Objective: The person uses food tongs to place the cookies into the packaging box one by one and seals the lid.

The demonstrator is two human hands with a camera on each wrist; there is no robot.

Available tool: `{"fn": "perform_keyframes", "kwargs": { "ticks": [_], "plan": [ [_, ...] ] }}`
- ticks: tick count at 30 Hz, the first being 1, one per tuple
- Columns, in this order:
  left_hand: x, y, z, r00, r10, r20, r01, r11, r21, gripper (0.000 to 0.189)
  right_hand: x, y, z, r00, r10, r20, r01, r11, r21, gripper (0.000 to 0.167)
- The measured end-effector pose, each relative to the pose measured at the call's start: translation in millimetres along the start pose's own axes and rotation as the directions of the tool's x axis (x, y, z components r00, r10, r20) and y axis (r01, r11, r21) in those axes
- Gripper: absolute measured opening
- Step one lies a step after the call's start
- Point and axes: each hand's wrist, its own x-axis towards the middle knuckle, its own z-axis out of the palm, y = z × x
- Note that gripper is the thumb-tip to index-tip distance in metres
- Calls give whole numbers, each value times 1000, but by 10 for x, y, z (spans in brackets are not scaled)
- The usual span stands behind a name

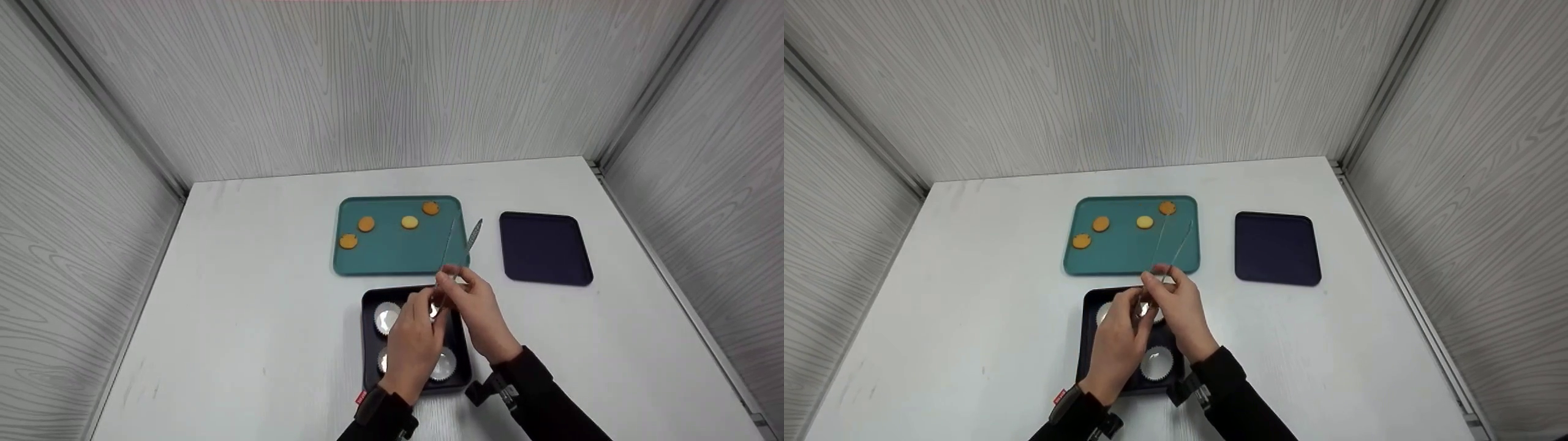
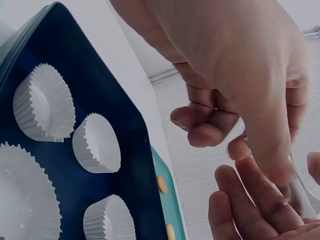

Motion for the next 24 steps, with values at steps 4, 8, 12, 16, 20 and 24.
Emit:
{"fn": "perform_keyframes", "kwargs": {
  "ticks": [4,8,12,16,20,24],
  "plan": [
    [-20,-4,25,998,68,-15,-67,995,68,41,10,31,15,999,13,-30,-12,1000,19,47],
    [-43,-14,39,992,125,-29,-121,986,112,43,29,71,15,999,13,-50,-11,1000,29,43],
    [-59,-21,46,986,165,-31,-161,981,108,43,33,90,16,998,-1,-60,3,999,33,41],
    [-75,-14,44,981,195,-13,-193,976,100,44,23,94,5,998,-16,-54,19,999,43,47],
    [-92,-8,40,976,216,6,-216,971,103,43,6,101,-15,999,-23,-32,25,998,49,51],
    [-109,-2,36,976,218,18,-219,973,72,41,0,113,-28,1000,-27,-12,27,998,55,52]
  ]
}}
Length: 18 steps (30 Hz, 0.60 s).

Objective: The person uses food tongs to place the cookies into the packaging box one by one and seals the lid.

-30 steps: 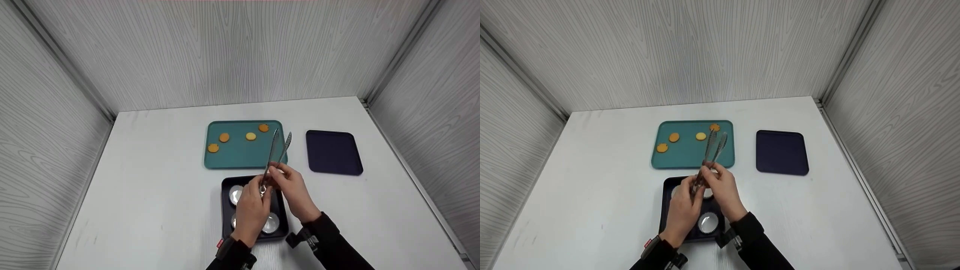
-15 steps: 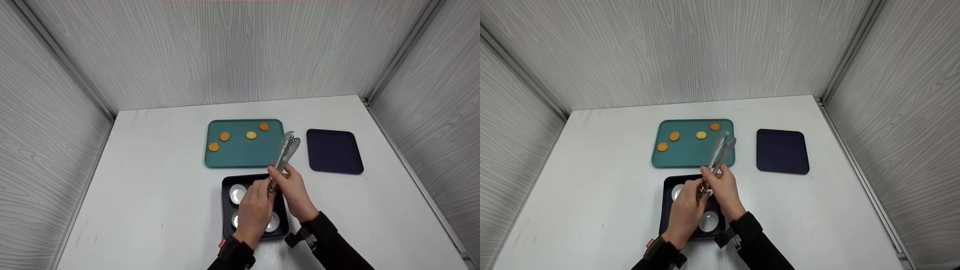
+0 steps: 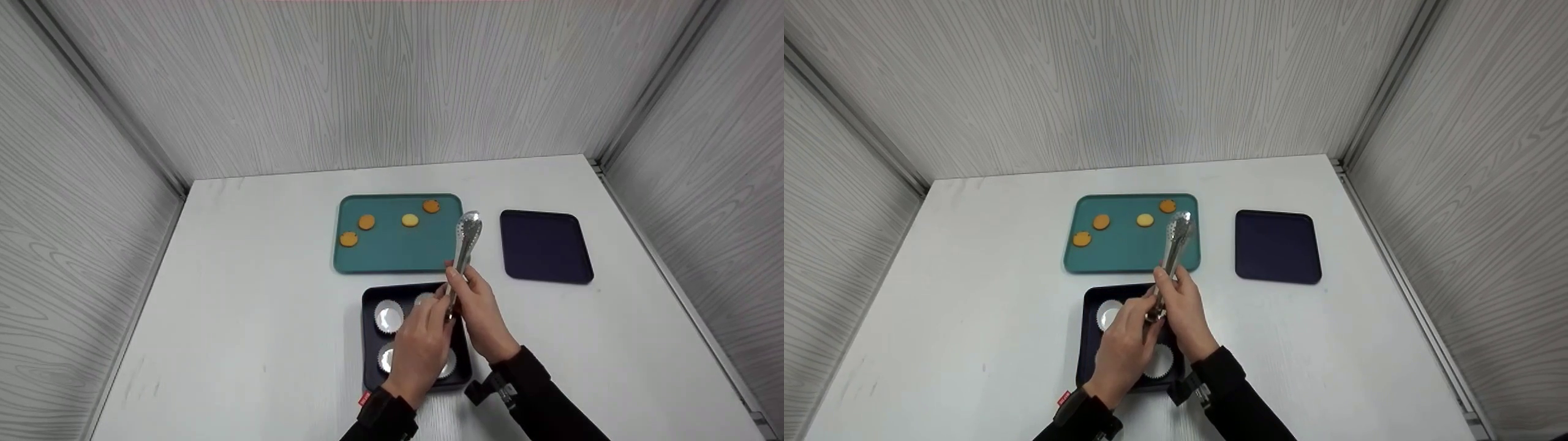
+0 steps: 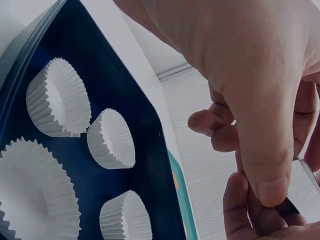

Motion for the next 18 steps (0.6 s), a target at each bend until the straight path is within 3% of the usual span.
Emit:
{"fn": "perform_keyframes", "kwargs": {
  "ticks": [18],
  "plan": [
    [-43,15,41,999,14,-46,-17,997,-80,42,5,3,8,1000,-12,2,12,998,59,46]
  ]
}}
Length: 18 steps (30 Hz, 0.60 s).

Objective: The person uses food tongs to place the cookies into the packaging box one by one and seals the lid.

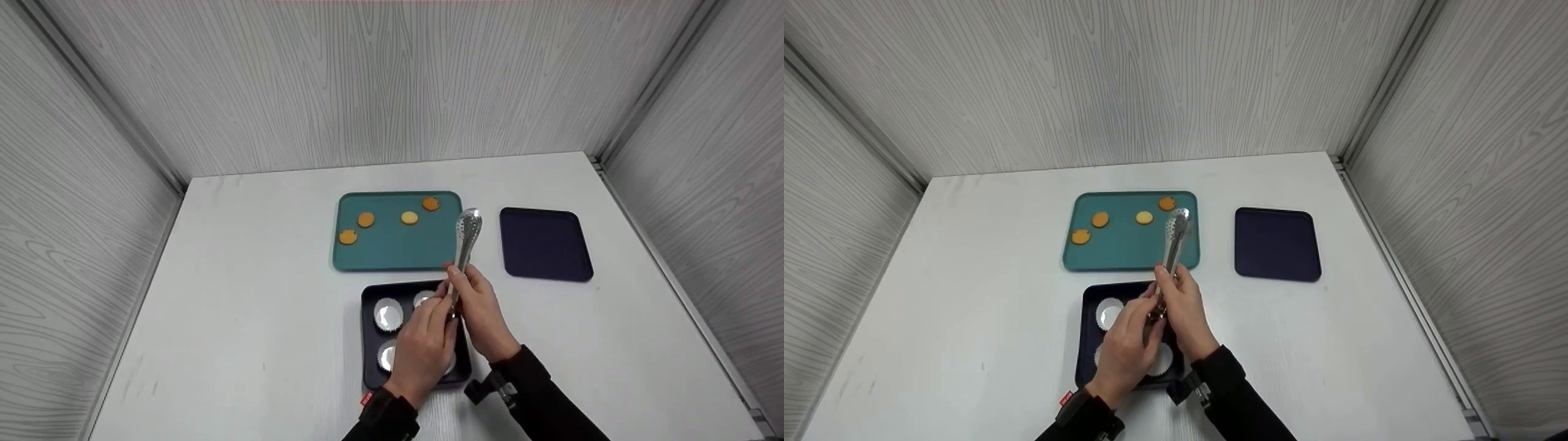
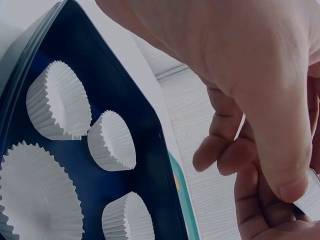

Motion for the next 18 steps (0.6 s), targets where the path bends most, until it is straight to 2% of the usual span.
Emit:
{"fn": "perform_keyframes", "kwargs": {
  "ticks": [6,9,18],
  "plan": [
    [4,1,11,997,32,-63,-33,999,-13,43,-16,13,-6,1000,-5,31,5,1000,28,47],
    [4,2,9,997,33,-72,-35,999,-30,43,-28,19,-11,999,4,47,-6,999,47,48],
    [-3,13,24,996,-2,-92,-4,999,-54,41,-43,14,-22,999,22,38,-27,990,140,41]
  ]
}}
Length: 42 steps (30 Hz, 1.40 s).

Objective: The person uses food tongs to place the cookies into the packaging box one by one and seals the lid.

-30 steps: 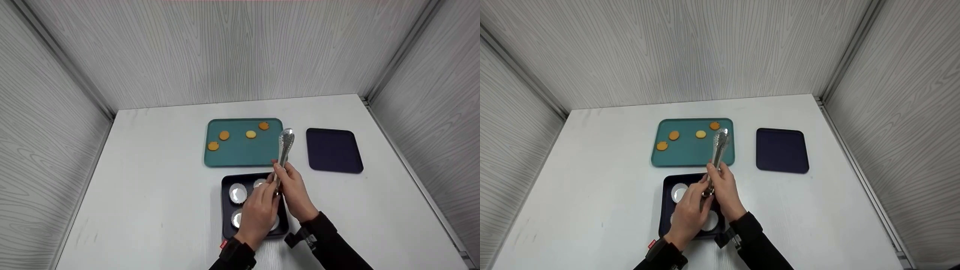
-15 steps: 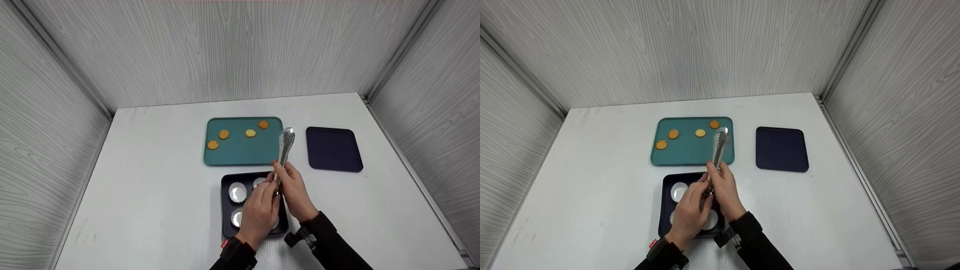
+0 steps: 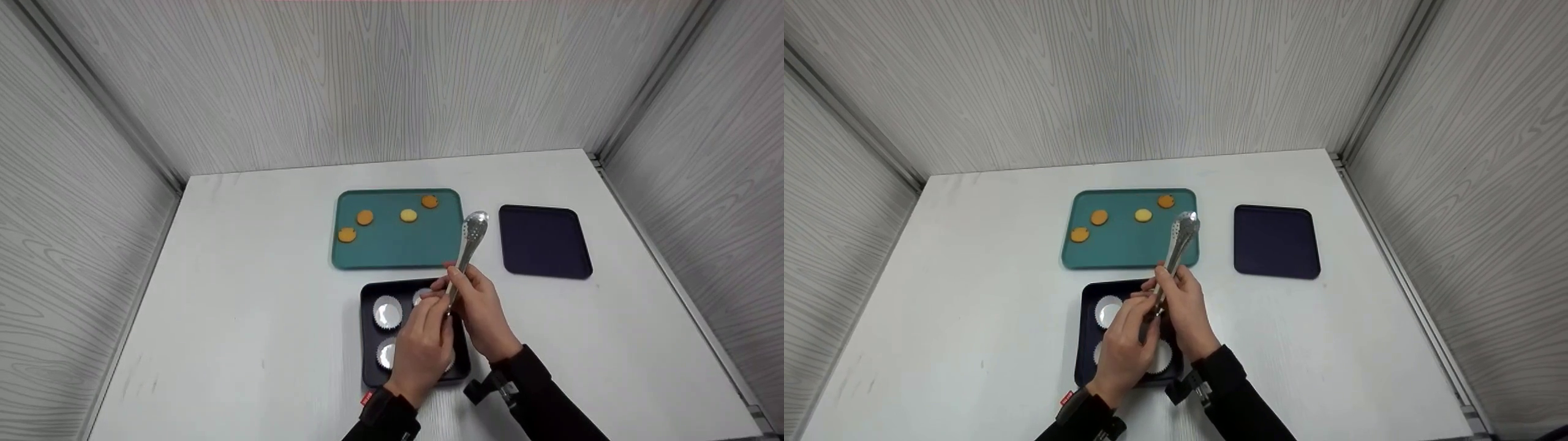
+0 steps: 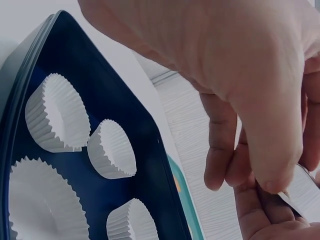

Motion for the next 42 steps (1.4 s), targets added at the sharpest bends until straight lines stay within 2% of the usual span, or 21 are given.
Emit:
{"fn": "perform_keyframes", "kwargs": {
  "ticks": [8,26,42],
  "plan": [
    [-15,17,-8,999,-23,-23,23,1000,-15,41,9,3,-8,1000,12,-19,-11,999,39,39],
    [-40,40,-38,990,-138,25,139,985,-102,33,4,27,-49,1000,20,-10,-20,997,74,45],
    [-95,58,-20,986,-164,32,167,977,-135,37,-9,25,-46,1000,18,-8,-18,999,46,44]
  ]
}}
